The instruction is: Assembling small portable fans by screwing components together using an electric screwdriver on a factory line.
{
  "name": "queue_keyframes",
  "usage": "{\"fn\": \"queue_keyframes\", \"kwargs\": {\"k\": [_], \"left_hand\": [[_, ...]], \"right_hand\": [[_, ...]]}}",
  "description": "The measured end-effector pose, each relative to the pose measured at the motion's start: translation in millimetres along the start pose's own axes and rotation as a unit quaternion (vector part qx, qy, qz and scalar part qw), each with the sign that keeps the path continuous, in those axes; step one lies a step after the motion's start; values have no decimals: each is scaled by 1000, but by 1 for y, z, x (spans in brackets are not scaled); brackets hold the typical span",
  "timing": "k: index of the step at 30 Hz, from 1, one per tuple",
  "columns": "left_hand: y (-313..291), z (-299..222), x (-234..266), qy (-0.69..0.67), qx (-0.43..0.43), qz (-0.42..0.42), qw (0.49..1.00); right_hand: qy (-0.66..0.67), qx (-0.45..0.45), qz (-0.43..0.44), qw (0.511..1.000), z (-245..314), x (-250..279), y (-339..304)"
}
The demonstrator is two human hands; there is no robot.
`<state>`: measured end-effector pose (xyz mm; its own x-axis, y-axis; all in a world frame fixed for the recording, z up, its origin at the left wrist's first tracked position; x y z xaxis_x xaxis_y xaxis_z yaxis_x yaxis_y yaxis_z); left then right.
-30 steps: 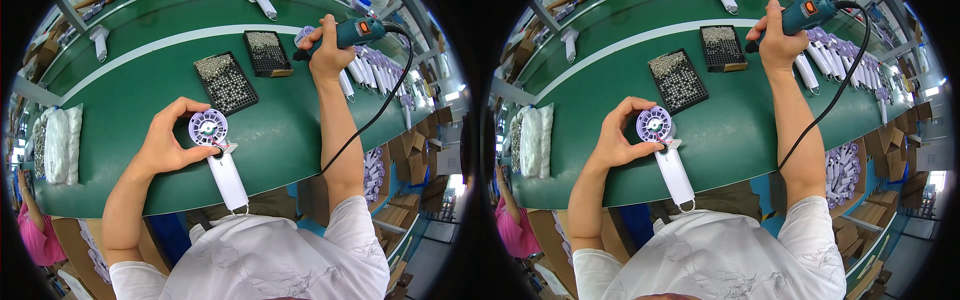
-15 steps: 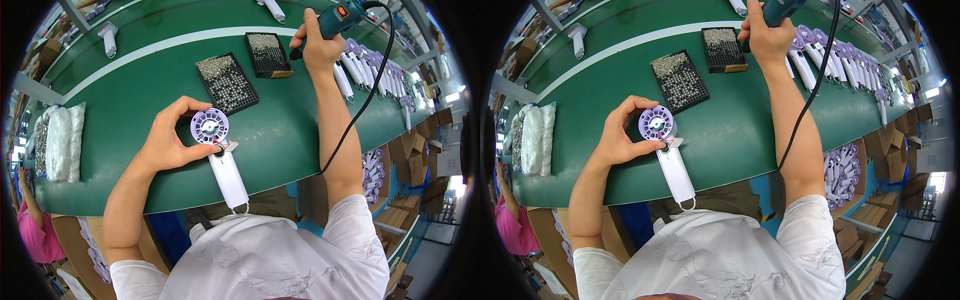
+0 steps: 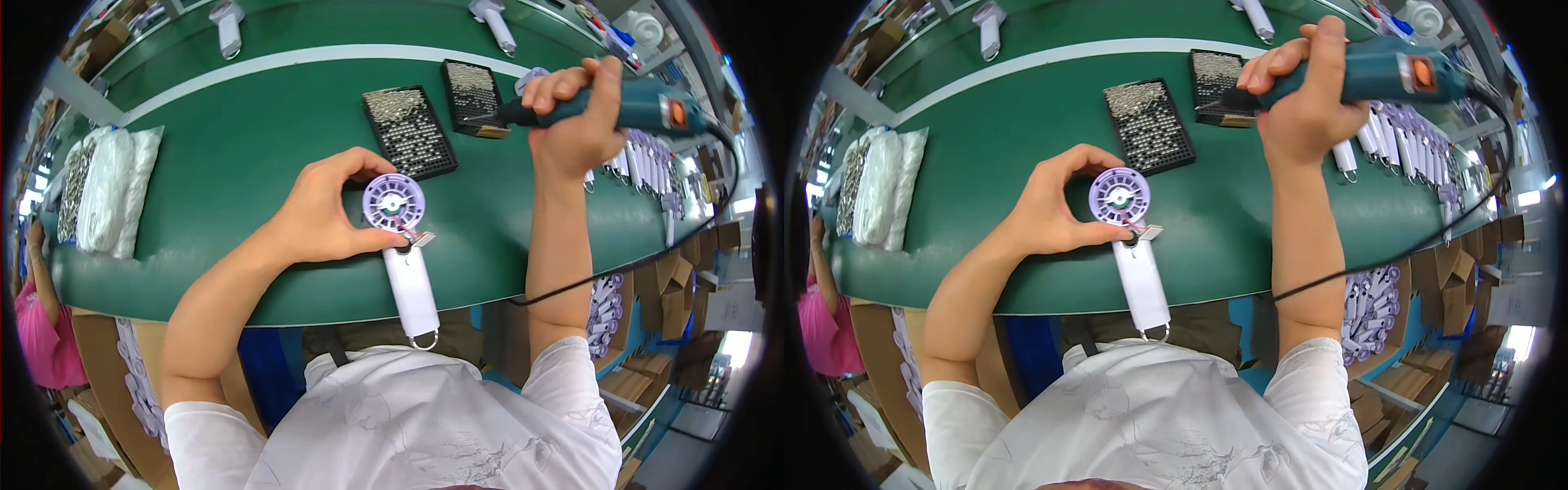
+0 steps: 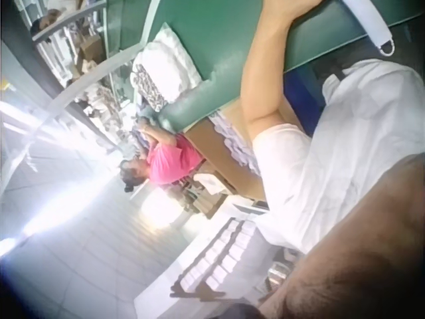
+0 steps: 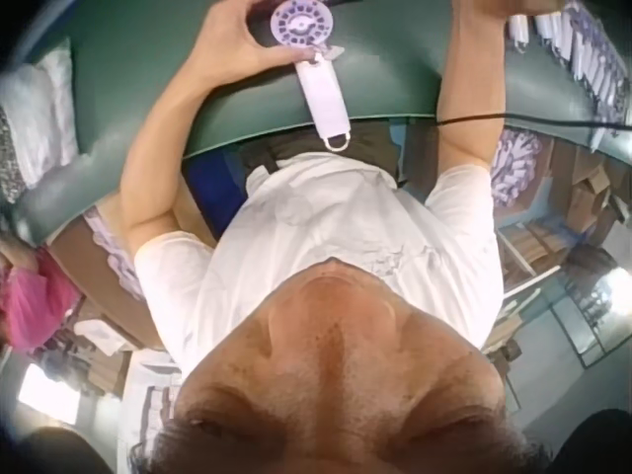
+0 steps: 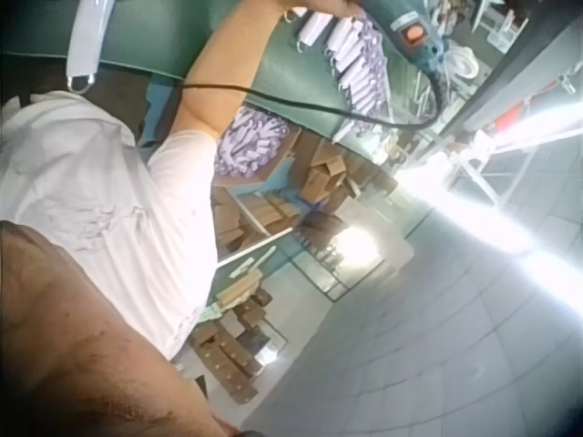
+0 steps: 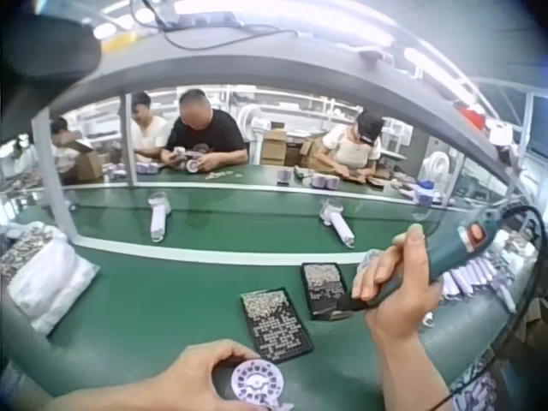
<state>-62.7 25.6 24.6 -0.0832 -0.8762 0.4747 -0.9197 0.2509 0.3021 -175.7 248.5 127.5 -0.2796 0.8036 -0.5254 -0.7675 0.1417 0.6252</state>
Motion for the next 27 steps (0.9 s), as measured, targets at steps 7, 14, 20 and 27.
{"fn": "queue_keyframes", "kwargs": {"k": [7, 14, 20, 27], "left_hand": [[2, 0, -1, -9, 22, 13, 1000], [1, -1, 0, -8, 7, 7, 1000], [0, 0, 0, -20, 7, 5, 1000], [-1, -2, 2, -4, 9, 6, 1000]], "right_hand": [[59, -78, 147, 984, -1, -72, -48], [82, -112, 138, 981, -12, -80, -64], [71, -129, 136, 980, -20, -81, -65], [14, -121, 158, 980, -28, -94, -73]]}}
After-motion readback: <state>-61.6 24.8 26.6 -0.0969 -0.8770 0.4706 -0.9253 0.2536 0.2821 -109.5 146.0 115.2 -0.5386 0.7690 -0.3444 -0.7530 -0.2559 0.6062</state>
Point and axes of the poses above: each hand's wrist, its own y-axis towards the middle knuckle, its own x-axis out of the back of the hand, z = x × y, the point moved 9 cm from there along y, towards the middle knuckle, and after that the axes turned 3 degrees about y, right-handed, at the moved point
